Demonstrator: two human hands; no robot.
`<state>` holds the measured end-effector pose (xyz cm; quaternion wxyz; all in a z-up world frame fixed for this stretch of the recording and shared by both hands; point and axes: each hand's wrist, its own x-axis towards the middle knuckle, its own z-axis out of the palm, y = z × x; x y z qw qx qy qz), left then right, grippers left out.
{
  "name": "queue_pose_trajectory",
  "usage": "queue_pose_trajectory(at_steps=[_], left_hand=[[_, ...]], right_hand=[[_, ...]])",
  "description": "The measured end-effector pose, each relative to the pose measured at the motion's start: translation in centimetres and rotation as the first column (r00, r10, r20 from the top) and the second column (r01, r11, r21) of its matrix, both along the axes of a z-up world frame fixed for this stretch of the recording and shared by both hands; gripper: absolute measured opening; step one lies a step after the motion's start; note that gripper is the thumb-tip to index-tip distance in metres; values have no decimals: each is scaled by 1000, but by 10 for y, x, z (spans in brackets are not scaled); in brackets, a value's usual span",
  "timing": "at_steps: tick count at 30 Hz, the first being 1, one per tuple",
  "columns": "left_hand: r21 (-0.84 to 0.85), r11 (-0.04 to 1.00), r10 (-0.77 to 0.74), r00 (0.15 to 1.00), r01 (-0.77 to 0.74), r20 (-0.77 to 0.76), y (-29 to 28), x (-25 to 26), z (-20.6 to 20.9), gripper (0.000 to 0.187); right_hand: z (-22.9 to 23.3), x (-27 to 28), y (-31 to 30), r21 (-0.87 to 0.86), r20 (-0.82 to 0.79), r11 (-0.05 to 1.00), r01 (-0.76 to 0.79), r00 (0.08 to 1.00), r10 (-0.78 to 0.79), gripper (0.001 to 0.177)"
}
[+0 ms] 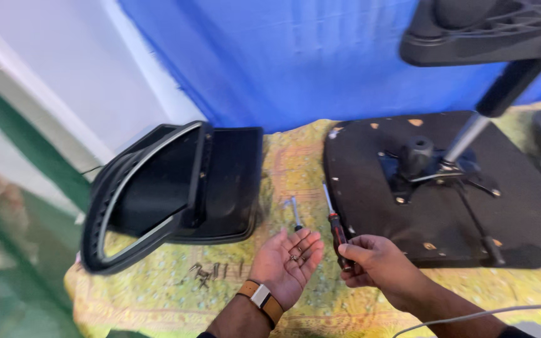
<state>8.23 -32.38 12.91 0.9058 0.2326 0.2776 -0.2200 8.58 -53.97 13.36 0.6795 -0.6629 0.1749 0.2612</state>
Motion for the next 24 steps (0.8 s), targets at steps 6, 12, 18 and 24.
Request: queue_pose_trajectory(at_steps=[6,12,18,24], left_hand=[[-68,985,-151,985,157,88,-49,16,28,50],[-48,915,-382,900,400,210,-97,30,60,50],[-51,829,-520,801,557,297,-130,25,77,45],[-49,729,-587,661,682,468,-156,6,79,38]], right_hand=[[47,-36,-21,76,60,988,135,988,-140,27],[75,-69,-36,166,117,914,370,913,-390,22],[94,-99,-45,120,185,819,561,798,-574,22],[100,-136,-48,172,202,734,657,706,-679,26]])
